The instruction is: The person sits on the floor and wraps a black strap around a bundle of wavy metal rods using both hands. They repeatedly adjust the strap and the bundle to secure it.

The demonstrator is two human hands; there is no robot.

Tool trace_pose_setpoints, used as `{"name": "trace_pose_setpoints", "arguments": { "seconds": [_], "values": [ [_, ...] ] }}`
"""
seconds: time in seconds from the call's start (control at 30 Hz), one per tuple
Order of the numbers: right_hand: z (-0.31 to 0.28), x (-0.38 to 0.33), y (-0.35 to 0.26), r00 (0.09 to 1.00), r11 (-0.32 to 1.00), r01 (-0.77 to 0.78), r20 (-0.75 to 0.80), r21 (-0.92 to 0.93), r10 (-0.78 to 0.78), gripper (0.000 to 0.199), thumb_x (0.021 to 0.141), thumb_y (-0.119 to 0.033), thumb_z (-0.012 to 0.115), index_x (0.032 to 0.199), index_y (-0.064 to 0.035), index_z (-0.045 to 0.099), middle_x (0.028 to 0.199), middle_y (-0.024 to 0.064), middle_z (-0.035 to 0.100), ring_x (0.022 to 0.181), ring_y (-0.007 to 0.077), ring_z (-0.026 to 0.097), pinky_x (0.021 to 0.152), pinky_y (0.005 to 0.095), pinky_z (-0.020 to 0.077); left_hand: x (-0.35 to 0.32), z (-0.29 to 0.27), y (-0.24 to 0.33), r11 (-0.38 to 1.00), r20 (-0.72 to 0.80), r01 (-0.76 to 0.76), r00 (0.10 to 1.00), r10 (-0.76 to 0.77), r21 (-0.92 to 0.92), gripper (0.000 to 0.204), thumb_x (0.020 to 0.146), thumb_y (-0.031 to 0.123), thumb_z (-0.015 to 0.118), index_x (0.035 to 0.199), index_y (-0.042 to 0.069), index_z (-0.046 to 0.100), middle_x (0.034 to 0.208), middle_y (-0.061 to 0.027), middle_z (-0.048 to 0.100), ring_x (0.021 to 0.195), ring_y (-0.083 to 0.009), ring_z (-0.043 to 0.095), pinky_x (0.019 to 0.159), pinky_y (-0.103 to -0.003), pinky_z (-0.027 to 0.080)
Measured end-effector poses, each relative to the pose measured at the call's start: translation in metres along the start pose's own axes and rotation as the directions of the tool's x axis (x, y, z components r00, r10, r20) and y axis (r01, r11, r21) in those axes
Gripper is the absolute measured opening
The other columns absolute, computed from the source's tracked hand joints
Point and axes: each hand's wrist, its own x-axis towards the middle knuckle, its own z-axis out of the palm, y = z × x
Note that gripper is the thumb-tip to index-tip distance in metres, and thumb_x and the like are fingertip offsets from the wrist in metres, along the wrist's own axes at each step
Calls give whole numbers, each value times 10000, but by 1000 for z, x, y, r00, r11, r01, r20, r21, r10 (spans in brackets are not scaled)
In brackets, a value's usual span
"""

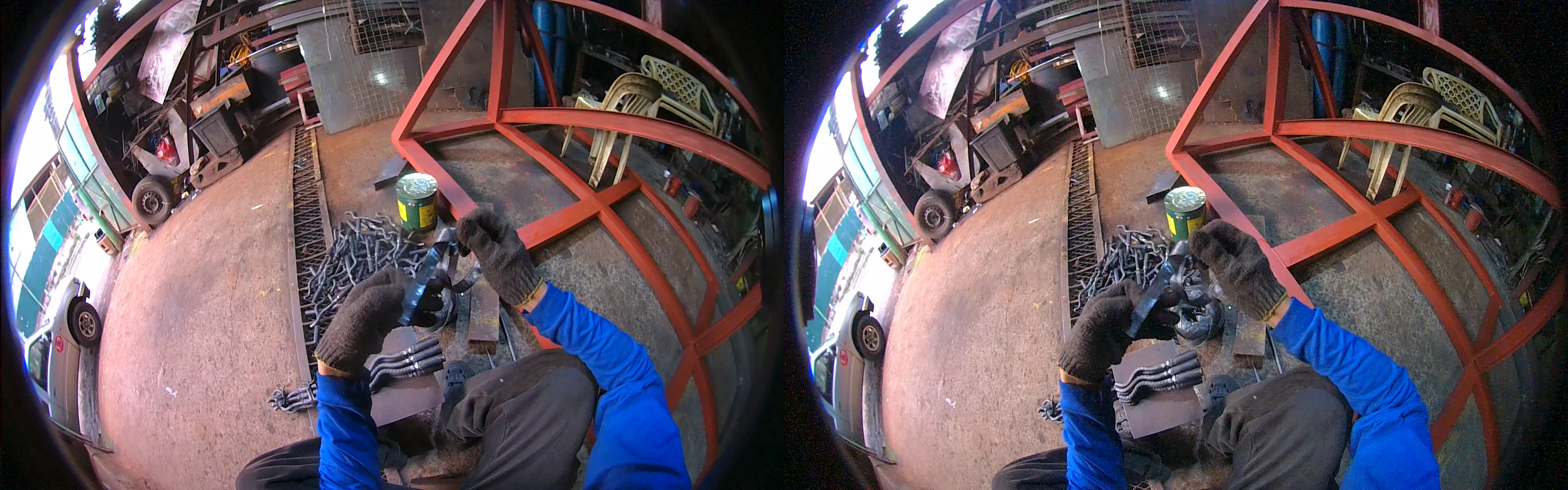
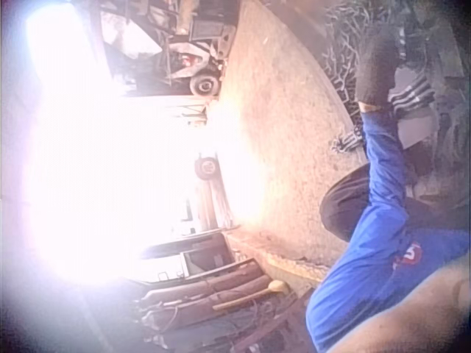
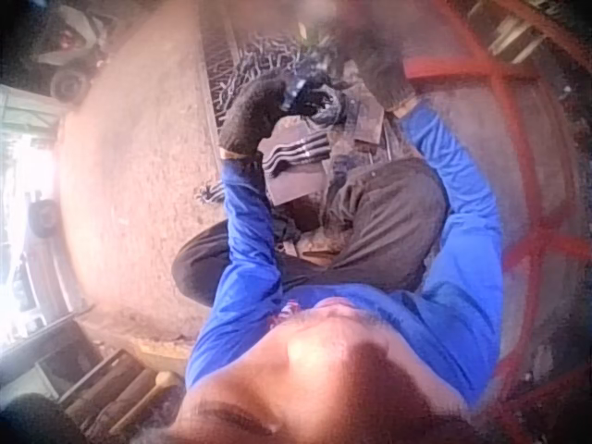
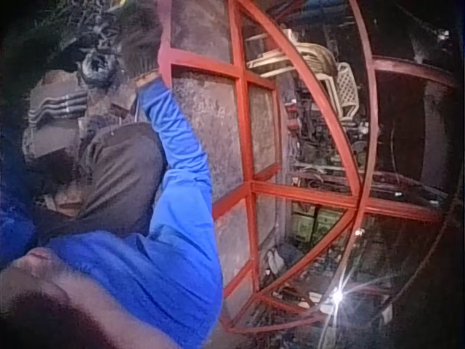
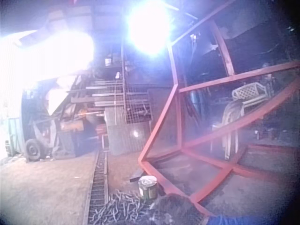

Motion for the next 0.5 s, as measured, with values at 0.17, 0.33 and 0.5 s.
{"name": "trace_pose_setpoints", "arguments": {
  "seconds": [0.17,0.33,0.5],
  "values": [
    [7,0,-12,978,978,122,189,-170,-89,170,964,-204,666,1042,-52,663,936,16,677,896,107,630,824,271,519,8,-16,-23,983,-69,13,998,-1,184,217,954,280,608,987,71,658,976,-33,658,784,-141,624,685,-284,530],
    [8,-10,-14,930,936,312,254,-161,-266,138,952,-149,676,1030,-45,633,944,33,672,911,120,633,832,292,521,2,48,30,962,-117,212,974,-194,172,350,968,366,628,996,21,679,809,-37,680,684,-104,626,627,-237,499],
    [19,-8,-30,947,893,290,236,-344,-217,210,911,-116,710,1085,-37,624,1019,77,670,952,146,652,848,302,532,-1,54,30,995,-155,63,987,-50,81,229,973,229,625,988,6,674,840,-82,702,707,-144,660,622,-255,511]
  ]
}}
